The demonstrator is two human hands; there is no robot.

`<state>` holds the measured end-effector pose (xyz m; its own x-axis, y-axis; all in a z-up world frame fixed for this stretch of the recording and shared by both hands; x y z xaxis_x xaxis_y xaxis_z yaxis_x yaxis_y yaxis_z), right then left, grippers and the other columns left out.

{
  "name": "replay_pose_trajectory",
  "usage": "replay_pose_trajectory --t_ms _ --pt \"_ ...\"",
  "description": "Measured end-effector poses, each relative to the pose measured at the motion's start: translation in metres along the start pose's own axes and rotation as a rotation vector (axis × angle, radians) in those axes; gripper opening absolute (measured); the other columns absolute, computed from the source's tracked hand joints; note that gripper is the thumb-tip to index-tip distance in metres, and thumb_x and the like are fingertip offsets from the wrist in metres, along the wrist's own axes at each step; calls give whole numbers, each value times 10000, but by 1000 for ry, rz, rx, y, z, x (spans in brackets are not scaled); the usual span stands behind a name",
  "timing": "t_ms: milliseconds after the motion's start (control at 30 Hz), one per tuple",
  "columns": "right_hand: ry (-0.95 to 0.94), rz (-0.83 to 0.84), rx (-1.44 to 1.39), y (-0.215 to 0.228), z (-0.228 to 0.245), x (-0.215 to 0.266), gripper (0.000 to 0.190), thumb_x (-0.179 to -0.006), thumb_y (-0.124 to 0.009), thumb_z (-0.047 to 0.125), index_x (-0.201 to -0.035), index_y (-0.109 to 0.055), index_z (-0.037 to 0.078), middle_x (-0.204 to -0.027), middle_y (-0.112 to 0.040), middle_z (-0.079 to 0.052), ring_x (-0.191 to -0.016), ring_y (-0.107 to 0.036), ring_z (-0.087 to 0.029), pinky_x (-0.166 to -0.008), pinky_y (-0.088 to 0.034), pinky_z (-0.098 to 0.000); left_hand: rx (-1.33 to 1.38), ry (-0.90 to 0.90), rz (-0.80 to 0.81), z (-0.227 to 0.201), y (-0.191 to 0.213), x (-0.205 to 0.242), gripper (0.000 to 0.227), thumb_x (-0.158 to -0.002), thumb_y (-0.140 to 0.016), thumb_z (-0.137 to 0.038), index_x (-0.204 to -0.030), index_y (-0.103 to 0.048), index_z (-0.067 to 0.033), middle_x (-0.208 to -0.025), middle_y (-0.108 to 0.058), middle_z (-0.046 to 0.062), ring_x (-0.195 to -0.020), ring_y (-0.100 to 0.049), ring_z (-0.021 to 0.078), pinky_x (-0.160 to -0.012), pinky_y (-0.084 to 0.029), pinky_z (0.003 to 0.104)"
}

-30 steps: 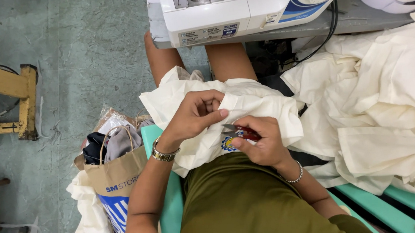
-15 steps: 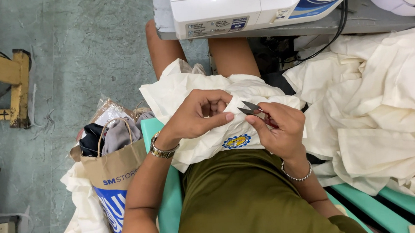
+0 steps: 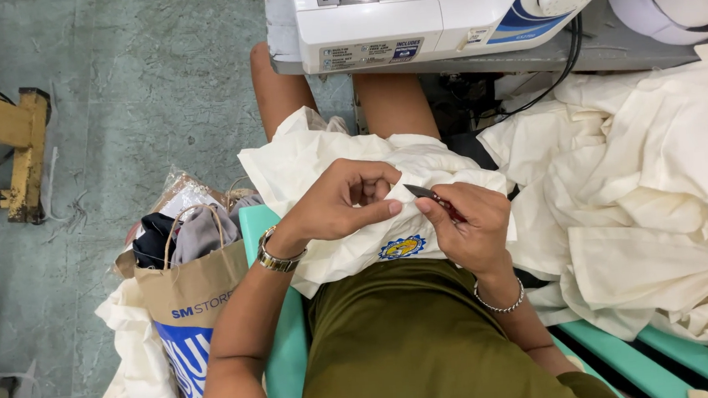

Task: The person is using small snips to remove loose threads from white garment pieces at a sewing workstation.

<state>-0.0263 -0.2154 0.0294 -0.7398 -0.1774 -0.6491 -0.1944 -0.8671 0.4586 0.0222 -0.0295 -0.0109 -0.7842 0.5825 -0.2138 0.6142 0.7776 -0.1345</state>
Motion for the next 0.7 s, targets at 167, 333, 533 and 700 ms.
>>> replay_pose_trajectory --t_ms 167,333,533,700 --pt "-72 -6 -32 3 -4 4 245 -945 -768 224 -830 -712 15 -438 -418 -47 -372 -376 -150 -382 -350 -264 20 24 -6 7 5 1 295 -881 -670 10 -1170 -729 4 -647 -577 21 -626 -518 94 -602 -494 244" --pt "-139 10 -53 6 -12 11 265 -972 -733 236 -815 -713 23 -429 -432 -35 -375 -390 -120 -380 -343 -254 44 28 -10 4 7 3 422 -827 -617 53 -1239 -697 15 -646 -504 -5 -635 -484 85 -598 -472 236" --pt "-151 25 -38 5 -8 3 247 -966 -743 181 -775 -709 28 -417 -446 -65 -362 -406 -137 -375 -340 -253 122 22 25 -2 3 0 604 -777 -589 59 -1381 -600 55 -639 -444 -19 -611 -453 73 -589 -433 206" --pt "-177 51 -26 3 -4 1 232 -941 -762 141 -741 -707 35 -398 -456 -77 -337 -414 -147 -356 -329 -240 207 34 42 4 5 -3 639 -779 -590 60 -1417 -552 86 -624 -450 -18 -578 -464 65 -575 -430 192"
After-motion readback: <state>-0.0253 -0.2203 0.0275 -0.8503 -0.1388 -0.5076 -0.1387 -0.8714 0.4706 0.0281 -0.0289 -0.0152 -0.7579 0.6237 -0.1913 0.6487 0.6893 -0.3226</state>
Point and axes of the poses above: each hand's wrist, its own x-axis away from the middle knuckle, its own y-axis out of the back of the hand, z = x × y, the point moved 4 cm from there along -x, towards the middle knuckle
